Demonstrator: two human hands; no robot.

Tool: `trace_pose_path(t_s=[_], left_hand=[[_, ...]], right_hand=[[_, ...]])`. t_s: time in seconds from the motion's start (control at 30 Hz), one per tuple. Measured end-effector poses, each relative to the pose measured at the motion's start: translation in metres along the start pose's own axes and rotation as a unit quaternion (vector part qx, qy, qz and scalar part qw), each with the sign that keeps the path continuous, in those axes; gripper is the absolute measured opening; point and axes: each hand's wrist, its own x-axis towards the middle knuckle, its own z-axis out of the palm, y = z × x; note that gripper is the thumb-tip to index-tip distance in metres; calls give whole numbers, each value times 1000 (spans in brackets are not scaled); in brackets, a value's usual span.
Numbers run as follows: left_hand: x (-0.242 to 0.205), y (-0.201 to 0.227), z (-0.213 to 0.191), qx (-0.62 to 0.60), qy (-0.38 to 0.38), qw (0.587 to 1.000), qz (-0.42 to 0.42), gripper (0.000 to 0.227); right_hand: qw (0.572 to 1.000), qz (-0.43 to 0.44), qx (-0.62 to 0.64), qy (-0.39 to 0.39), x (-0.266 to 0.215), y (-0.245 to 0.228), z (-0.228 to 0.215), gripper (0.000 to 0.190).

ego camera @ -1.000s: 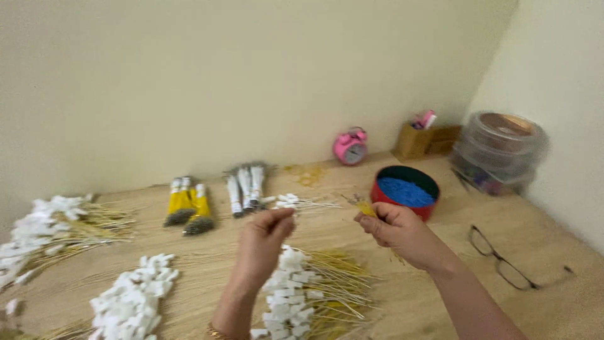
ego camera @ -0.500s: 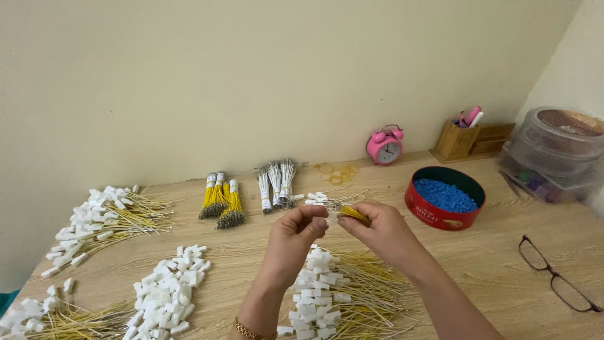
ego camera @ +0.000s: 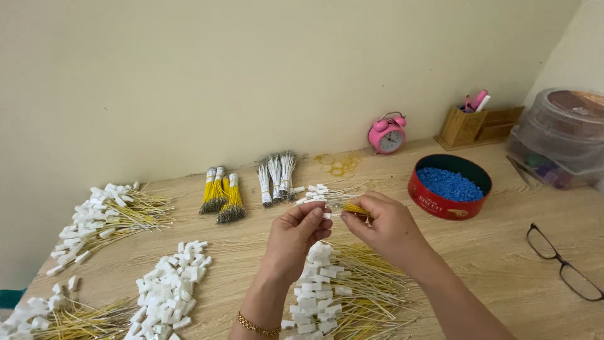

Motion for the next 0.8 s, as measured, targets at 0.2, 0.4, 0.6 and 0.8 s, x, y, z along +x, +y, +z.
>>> trace_pose_path(t_s=[0.2,0.4,0.6,0.8], left_hand=[[-1,-6,2,-13,16,999,-25,24],[-1,-5,2,-25,11,999,-39,26],[-4,-3,3,-31,11,999,-37,27],[-6,0,6,-32,13,999,-41,27]], right_hand=[[992,-89,-70,49,-4,3,2,21],[993,-71,-74,52,-6,-4,1,21],[990,-94,-94,48,-5,1,2,22],[992,-85,-91,30,-5,0,1,21]])
